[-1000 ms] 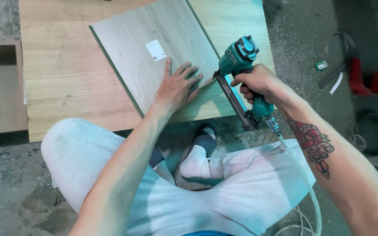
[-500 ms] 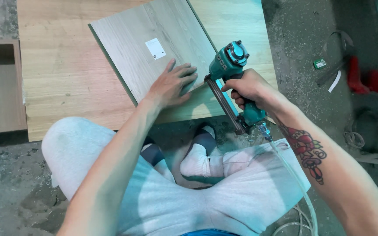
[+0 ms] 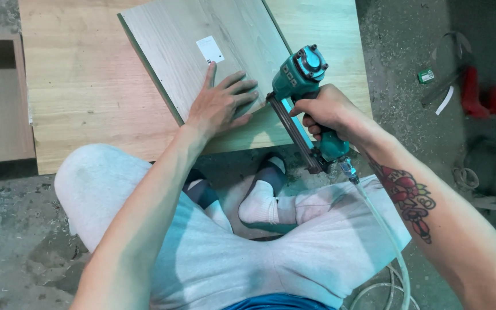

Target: Assembling a wooden drawer using a pneumatic nail gun

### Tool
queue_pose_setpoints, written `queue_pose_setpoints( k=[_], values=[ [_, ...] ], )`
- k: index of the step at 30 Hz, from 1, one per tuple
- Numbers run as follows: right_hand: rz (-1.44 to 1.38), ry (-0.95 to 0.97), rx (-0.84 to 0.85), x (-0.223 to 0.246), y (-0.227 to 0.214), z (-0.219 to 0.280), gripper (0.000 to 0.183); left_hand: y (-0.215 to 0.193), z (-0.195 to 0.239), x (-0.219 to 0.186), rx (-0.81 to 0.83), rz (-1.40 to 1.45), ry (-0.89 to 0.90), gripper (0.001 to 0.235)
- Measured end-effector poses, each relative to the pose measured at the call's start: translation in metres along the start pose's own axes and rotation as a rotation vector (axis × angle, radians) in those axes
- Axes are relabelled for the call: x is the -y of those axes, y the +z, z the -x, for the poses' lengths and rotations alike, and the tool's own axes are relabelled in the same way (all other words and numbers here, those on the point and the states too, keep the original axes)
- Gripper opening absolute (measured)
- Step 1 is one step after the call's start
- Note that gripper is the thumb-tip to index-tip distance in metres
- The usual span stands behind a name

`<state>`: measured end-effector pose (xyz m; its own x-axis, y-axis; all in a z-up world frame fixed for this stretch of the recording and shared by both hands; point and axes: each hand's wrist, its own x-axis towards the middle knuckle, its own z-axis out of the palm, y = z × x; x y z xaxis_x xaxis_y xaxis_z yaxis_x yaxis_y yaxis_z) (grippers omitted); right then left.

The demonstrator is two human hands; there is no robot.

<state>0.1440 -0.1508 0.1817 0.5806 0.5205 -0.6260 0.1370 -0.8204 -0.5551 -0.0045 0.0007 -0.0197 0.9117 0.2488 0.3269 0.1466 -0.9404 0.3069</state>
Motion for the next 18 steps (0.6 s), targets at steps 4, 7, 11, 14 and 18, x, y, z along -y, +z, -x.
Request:
queue_pose_setpoints(
  k=[4,7,11,14,18],
  values=[
    [0.024,-0.016,0.008,0.000,0.003,0.000,0.017,0.003,-0.001,0.001,0.002,0.039,-0.013,0.040],
    [0.027,-0.031,0.008,-0.003,0.005,-0.003,0.020,0.006,-0.001,0.003,-0.007,0.034,-0.007,0.044],
    [0.059,-0.032,0.008,-0.002,0.003,-0.003,0.020,0.005,-0.001,0.003,0.012,0.042,0.001,0.043],
    [0.080,-0.030,0.010,-0.002,0.004,-0.003,0.018,0.005,-0.001,0.003,0.020,0.045,0.007,0.043],
    [0.119,-0.063,0.013,-0.010,0.004,-0.014,0.019,-0.002,-0.001,0.000,0.036,0.043,0.002,0.042]
  ],
)
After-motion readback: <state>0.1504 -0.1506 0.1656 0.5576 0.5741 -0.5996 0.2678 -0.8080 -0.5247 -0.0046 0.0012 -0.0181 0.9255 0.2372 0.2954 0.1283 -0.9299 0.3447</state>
